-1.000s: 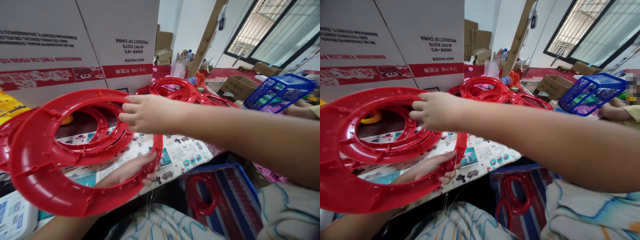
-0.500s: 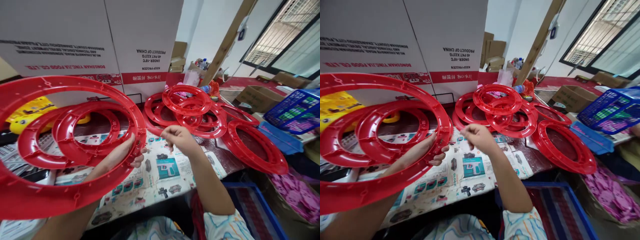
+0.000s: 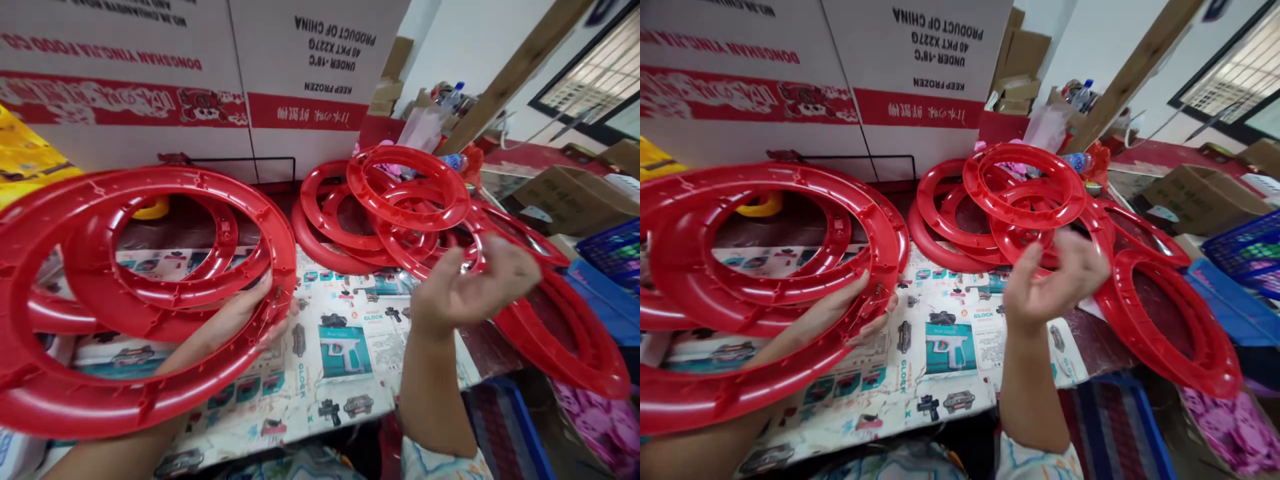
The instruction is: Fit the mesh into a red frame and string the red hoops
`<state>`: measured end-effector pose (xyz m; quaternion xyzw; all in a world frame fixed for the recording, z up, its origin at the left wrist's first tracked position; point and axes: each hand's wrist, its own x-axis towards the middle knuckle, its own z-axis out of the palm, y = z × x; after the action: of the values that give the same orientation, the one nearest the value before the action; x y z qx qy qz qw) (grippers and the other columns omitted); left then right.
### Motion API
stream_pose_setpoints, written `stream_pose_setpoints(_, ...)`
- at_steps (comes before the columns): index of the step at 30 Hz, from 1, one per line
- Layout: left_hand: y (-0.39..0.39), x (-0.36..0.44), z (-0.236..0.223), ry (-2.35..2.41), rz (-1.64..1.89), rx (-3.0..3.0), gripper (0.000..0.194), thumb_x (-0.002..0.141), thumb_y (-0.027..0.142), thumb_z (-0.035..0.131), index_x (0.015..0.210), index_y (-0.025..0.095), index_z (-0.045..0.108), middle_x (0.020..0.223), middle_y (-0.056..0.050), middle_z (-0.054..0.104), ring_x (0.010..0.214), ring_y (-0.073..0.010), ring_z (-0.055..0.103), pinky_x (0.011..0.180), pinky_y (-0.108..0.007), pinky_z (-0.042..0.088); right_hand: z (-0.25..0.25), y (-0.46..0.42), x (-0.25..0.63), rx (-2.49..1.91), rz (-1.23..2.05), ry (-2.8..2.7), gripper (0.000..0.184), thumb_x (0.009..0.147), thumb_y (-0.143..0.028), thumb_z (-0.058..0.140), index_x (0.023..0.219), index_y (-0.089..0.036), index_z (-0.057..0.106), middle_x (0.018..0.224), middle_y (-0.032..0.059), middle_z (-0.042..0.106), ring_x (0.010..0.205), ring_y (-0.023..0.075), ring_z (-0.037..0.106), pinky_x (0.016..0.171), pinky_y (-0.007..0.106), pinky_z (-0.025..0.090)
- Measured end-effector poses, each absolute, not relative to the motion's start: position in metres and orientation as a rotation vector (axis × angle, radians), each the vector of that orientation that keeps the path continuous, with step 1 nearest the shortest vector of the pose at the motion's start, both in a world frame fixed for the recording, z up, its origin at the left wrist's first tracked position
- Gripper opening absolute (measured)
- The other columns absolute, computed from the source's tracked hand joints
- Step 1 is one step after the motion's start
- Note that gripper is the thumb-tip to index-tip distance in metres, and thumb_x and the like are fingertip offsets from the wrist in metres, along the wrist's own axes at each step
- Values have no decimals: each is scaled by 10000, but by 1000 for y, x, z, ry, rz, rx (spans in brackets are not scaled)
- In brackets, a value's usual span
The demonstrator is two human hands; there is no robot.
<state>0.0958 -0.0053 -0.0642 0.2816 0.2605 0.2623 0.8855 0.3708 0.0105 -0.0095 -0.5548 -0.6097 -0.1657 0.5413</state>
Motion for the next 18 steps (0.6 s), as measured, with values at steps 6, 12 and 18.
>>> stream_pose_setpoints(6,-15,99,-53,567,571,702,519,883,591,418,724,140,620,459,-30,535,355,-108,442,375,-213,370,-21,-9,298,-860,178,-2133,356,770,-461,697,955,-166,623,887,53,659,837,166,623,778,311,523)
stream_pose_setpoints(12,-16,91,-52,628,670,812,393,861,576,487,847,198,592,536,-28,616,360,-127,503,360,-210,414,-31,-5,289,-1067,714,-2126,408,796,-410,680,1137,-198,610,1179,90,621,1096,182,581,946,357,467)
stream_pose_setpoints(18,-18,84,-48,680,695,821,465,822,630,508,875,180,613,551,-33,625,390,-140,530,351,-214,431,-36,-1,290,-1088,1046,-1869,129,771,-228,698,895,-203,723,756,0,697,724,115,637,734,262,495)
